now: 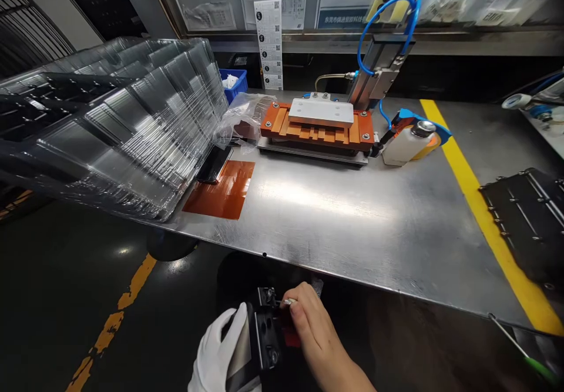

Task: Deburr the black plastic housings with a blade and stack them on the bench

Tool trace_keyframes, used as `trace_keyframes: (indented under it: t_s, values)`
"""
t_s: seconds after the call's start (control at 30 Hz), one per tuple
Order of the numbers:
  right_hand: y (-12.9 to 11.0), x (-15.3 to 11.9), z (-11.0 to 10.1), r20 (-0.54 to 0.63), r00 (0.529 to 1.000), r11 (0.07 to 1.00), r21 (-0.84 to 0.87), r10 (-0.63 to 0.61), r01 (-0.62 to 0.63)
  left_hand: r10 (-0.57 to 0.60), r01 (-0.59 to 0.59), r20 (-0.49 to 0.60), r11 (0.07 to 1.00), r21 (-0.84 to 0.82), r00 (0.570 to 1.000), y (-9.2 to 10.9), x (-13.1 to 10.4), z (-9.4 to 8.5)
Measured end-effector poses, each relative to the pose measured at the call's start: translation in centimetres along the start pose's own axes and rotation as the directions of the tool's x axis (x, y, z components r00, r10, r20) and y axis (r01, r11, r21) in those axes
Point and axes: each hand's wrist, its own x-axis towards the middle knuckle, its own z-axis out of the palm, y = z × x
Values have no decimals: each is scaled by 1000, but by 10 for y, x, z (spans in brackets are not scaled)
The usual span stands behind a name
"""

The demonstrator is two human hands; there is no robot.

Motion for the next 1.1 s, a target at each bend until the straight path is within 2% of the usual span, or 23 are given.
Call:
trace_keyframes:
  t_s: [0.17,0.27,0.4,0.47,0.6,0.7,0.77,0.83,0.97,1.1]
  values:
    - [-2,-1,0,62,998,999,-40,-8,10,-46,46,0,999,-4,999,-21,-11,18]
    - [-1,-1,5,43,999,999,32,25,-26,-32,35,44,997,-71,999,-27,-12,20]
    - [-1,3,8,-31,982,941,294,185,-168,-31,35,30,991,-127,999,-20,-6,14]
    - [-2,6,6,-16,969,896,385,246,-221,-38,39,15,994,-105,999,-12,-3,8]
    - [-4,10,-1,86,965,912,316,246,-261,-3,4,29,1000,-28,1000,0,4,-2]
    - [-1,7,-2,21,958,903,330,285,-276,28,-29,17,998,58,999,2,10,-8]
    - [1,1,-1,15,963,888,384,268,-253,51,-50,-15,995,85,999,1,14,-14]
    - [2,-7,1,86,976,891,400,198,-216,96,-89,-43,986,142,995,-1,20,-21]
    - [-2,-17,3,240,967,958,247,89,-149,161,-139,-53,945,298,985,-4,28,-32]
    - [-10,-13,1,243,968,984,147,66,-104,214,-189,-49,933,307,976,-7,32,-34]
